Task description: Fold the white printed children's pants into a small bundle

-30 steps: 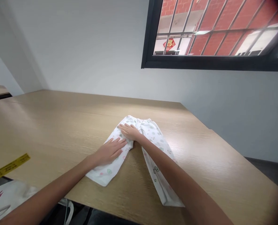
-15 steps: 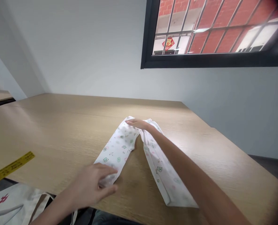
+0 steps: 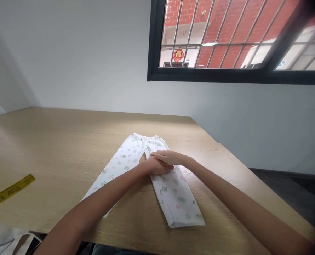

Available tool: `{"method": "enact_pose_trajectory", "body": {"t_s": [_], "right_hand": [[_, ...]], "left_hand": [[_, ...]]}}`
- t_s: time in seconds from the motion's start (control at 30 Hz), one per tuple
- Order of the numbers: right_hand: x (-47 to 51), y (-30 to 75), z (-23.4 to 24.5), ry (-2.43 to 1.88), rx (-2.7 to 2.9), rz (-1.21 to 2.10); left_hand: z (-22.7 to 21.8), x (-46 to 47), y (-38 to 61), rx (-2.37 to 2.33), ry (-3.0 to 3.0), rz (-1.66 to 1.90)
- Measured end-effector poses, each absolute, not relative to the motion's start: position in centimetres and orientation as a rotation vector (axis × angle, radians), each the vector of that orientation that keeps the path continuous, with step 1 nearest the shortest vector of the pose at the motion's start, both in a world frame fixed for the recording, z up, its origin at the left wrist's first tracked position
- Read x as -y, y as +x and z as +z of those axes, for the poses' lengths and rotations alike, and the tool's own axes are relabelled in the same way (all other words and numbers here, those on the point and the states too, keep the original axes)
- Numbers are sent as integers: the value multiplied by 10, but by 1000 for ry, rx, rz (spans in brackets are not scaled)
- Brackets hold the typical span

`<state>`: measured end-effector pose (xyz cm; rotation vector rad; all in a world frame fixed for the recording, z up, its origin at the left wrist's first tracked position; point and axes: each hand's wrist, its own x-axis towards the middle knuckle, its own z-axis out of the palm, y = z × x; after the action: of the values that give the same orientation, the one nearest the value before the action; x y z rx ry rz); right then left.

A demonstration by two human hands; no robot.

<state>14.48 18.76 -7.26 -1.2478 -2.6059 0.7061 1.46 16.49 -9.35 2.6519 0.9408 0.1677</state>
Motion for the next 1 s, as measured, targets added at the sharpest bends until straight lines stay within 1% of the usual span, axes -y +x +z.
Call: {"method": "enact_pose_trajectory", "body": {"t_s": [0.07,0.2,0.3,0.4,0.5,0.57,0.6,0.67,0.8,0.93,1.0], "right_hand": [[-193,140,-86,-1199,2665,751],[-213,134,-102,-1161,2687,653],[-224,132,-105,-1174,2649,624],[-227,130,-103,-1175,2589,651],[-225,130,-102,-1210,2462,712],[-223,132,-103,-1225,2334,753],[-224,133,-104,-1232,2263,750],[-226,137,-109,-1302,2089,669],[-233,142,-119,-1575,1717,458],[-235,143,-120,-1678,1597,425],[-234,143,-116,-1695,1570,474]], "left_hand": [[-97,-150,12,-848,2684,146],[-90,-88,-6,-514,2694,101],[-92,-39,-16,-376,2649,134],[-120,-10,-9,-449,2763,419],[-160,2,15,-658,2948,925],[-174,5,35,-792,2997,1172],[-175,6,44,-853,2998,1219],[-167,8,58,-960,2978,1167],[-139,3,70,-1153,2835,936],[-129,-6,74,-1240,2719,650],[-130,-8,76,-1256,2684,575]]}}
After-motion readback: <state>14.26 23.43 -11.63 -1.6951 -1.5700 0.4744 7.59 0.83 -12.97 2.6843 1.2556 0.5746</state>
